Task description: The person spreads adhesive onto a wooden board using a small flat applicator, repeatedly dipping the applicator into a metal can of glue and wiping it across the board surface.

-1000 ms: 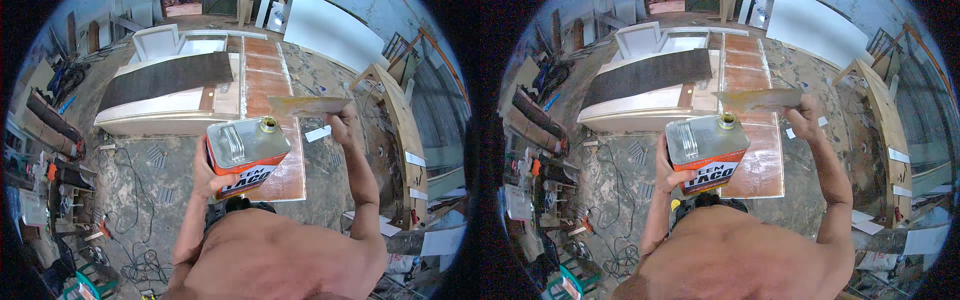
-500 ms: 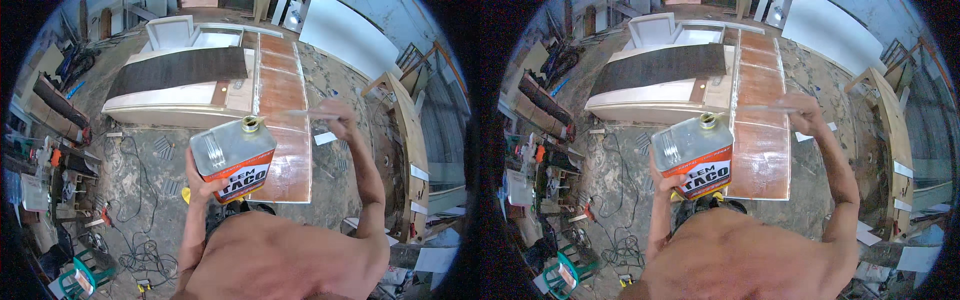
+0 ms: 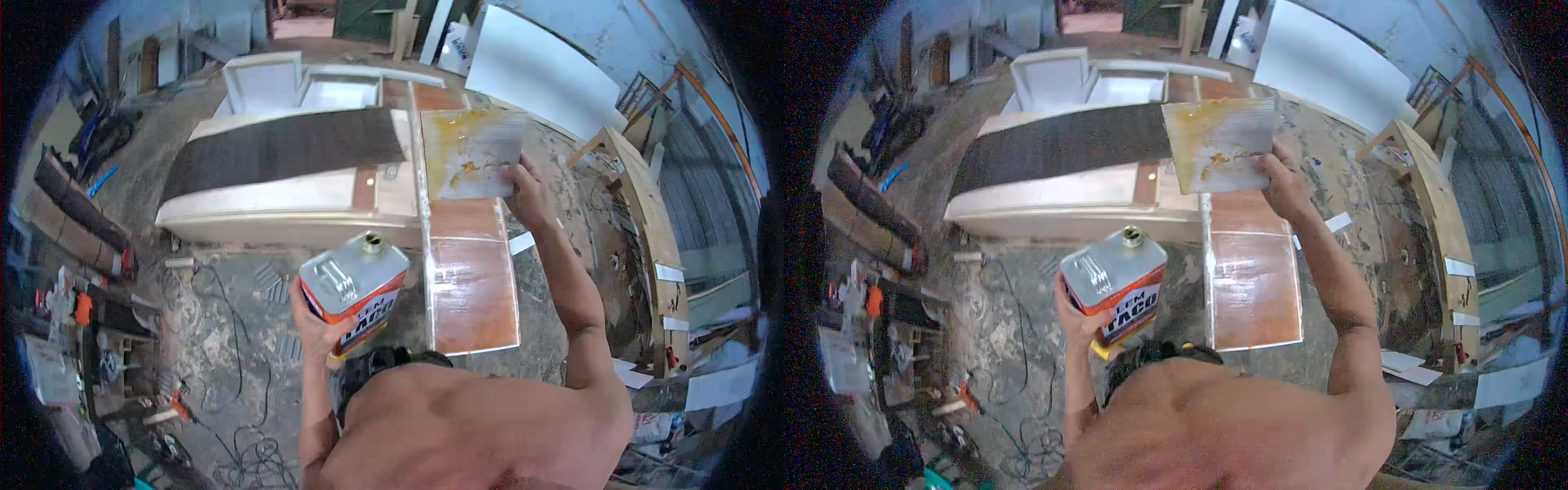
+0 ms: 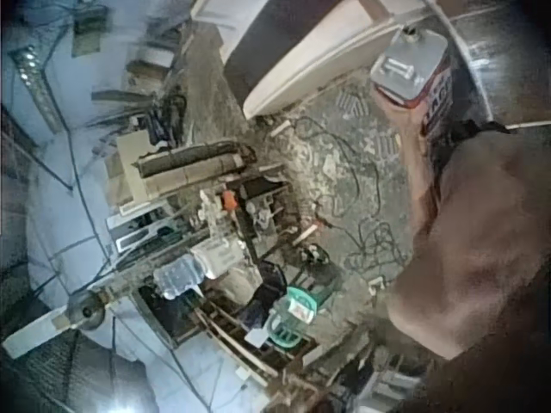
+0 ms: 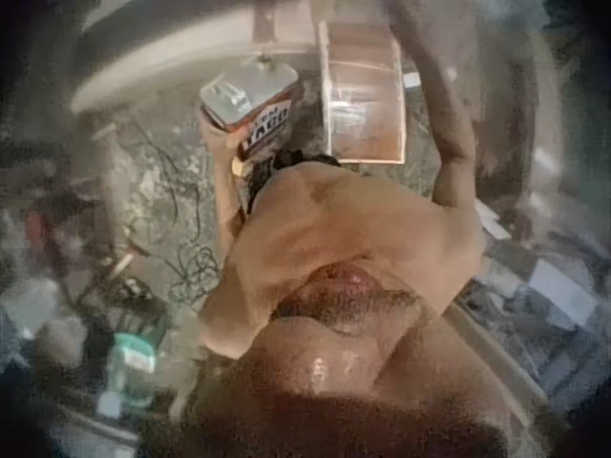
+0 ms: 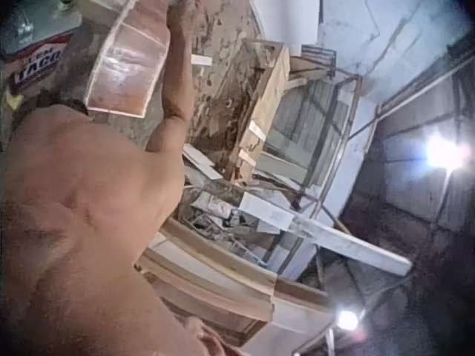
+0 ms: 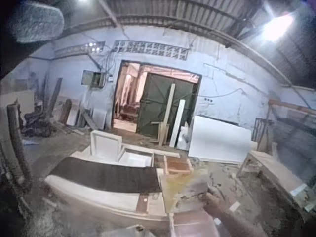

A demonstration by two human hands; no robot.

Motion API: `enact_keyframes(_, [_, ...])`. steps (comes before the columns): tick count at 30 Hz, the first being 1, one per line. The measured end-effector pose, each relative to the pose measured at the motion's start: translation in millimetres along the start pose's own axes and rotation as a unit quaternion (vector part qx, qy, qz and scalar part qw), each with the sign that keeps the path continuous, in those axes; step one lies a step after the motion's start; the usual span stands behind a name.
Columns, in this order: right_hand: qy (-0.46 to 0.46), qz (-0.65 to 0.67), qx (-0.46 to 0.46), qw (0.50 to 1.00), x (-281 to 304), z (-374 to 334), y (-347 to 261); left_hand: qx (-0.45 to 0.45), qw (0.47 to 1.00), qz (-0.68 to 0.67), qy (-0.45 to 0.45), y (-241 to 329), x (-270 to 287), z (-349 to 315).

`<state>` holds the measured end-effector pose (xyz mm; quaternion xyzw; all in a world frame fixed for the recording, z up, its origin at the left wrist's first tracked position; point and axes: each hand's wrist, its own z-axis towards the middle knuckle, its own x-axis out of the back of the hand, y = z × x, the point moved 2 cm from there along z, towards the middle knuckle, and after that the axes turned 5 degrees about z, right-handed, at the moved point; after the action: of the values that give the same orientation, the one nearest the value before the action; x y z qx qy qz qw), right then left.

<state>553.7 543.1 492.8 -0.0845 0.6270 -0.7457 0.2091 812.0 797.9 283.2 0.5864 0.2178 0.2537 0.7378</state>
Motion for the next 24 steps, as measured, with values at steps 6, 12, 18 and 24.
enact_keyframes(6, [-0.264, -0.353, 0.138, 0.887, -97.1, 13.9, 54.3, 0.006, 1.000, -0.021, -0.004, 11.8, 71.4, 43.6])
enact_keyframes(12, [-0.396, -0.429, 0.198, 0.787, -204.9, 5.2, 88.9, -0.005, 0.999, -0.019, 0.035, 14.3, 134.3, 61.4])
enact_keyframes(18, [-0.438, -0.481, 0.321, 0.689, -231.4, 28.5, 105.7, 0.003, 0.997, -0.043, 0.064, 16.1, 145.2, 75.2])
enact_keyframes(24, [-0.362, -0.574, 0.363, 0.638, -231.3, 87.8, 126.8, -0.006, 0.997, -0.051, 0.057, -2.7, 133.1, 92.7])
